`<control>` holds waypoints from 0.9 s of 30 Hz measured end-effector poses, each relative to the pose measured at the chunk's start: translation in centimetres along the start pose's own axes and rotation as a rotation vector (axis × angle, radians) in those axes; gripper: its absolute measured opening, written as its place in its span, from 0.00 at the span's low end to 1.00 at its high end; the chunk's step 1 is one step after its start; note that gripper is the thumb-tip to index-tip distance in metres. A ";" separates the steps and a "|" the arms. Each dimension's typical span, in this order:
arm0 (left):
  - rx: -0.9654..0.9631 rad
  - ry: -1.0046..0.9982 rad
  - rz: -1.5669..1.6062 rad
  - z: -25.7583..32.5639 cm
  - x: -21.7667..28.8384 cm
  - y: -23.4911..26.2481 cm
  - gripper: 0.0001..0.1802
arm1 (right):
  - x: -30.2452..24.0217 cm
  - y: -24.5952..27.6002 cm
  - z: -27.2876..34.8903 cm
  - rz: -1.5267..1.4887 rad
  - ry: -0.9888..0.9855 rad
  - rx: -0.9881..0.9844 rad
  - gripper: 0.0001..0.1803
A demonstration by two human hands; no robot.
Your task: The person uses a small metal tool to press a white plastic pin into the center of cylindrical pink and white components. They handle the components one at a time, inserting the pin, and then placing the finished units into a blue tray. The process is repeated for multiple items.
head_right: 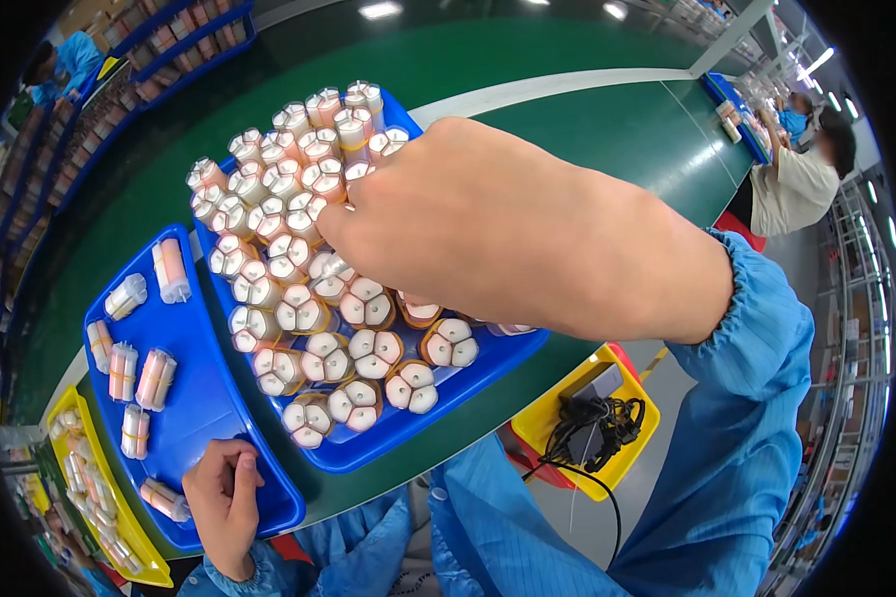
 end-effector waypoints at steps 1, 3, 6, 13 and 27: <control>0.002 -0.006 0.004 -0.1 0.0 0.0 0.07 | 0.2 -0.1 0.0 -0.019 -0.011 -0.015 0.24; -0.002 -0.019 0.010 -0.2 0.1 -0.1 0.07 | 0.7 -0.2 0.3 -0.086 -0.020 -0.051 0.24; 0.011 -0.024 -0.002 -0.1 0.3 0.1 0.07 | 2.4 -0.1 0.3 -0.217 -0.019 -0.088 0.26; 0.001 -0.034 -0.001 -0.1 0.3 0.0 0.07 | 3.7 1.0 0.1 -0.211 -0.066 -0.046 0.25; 0.002 -0.040 -0.023 -0.1 0.5 0.2 0.06 | 1.9 0.1 -1.3 -0.107 -0.007 -0.071 0.29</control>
Point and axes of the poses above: each hand's wrist, its own z-axis away from the middle knuckle, its own y-axis out of the back of the hand, x = y × z, the point moved 9 cm from there along -z, towards the middle knuckle, and after that the axes turned 4 degrees about -x, right-handed, at the moved point
